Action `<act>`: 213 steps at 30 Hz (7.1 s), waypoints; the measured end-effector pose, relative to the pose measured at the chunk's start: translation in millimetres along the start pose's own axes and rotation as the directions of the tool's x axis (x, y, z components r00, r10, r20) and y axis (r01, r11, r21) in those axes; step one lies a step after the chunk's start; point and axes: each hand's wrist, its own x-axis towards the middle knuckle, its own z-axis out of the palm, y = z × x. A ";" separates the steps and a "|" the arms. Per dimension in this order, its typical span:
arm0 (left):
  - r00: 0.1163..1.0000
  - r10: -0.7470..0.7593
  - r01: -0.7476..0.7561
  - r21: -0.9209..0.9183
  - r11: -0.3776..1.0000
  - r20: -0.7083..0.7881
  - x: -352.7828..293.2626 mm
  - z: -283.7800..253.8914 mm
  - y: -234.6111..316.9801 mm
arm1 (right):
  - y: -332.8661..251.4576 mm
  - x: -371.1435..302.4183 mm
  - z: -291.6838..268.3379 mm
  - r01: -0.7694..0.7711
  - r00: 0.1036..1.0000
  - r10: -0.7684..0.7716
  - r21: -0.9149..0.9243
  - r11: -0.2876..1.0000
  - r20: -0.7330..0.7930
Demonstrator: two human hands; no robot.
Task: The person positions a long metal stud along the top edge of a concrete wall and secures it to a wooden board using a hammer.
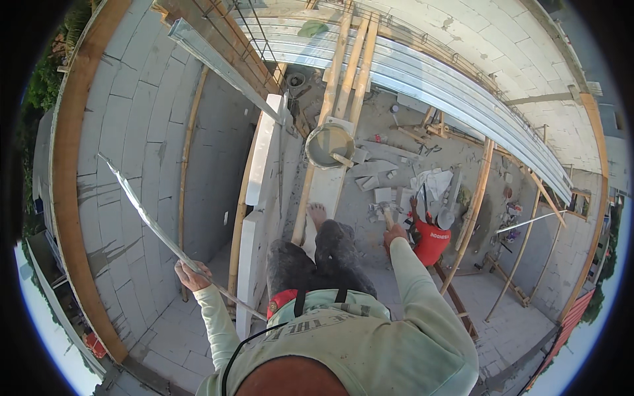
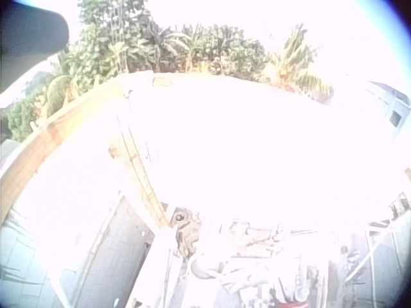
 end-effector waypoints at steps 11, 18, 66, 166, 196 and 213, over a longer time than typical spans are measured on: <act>0.989 0.149 -0.149 -0.049 0.988 -0.012 39.4 28.0 57.5 | -21.1 36.7 -46.0 0.136 0.968 -0.101 0.142 0.981 -0.228; 0.984 0.177 -0.174 -0.124 0.977 0.014 77.7 72.2 95.6 | -47.1 43.0 -78.6 0.078 0.969 -0.041 0.147 0.986 -0.242; 0.954 -0.129 0.064 0.238 0.969 0.269 90.5 504.7 213.0 | -344.9 357.4 -454.2 0.265 0.947 -0.243 0.080 0.961 -0.210; 0.151 -0.635 0.414 -0.535 0.736 -0.757 366.5 765.3 305.3 | -1313.6 194.0 -510.5 0.957 -0.289 -0.876 0.137 -0.255 0.386; 0.266 -0.514 0.296 -0.438 0.849 -0.816 356.9 697.4 282.0 | -1266.1 71.7 -493.7 0.854 -0.426 -0.879 0.416 -0.313 0.213; 0.420 -0.480 0.169 -0.453 0.875 -0.770 424.0 668.2 318.0 | -1273.2 -26.7 -451.6 0.676 -0.356 -0.741 0.705 0.216 0.569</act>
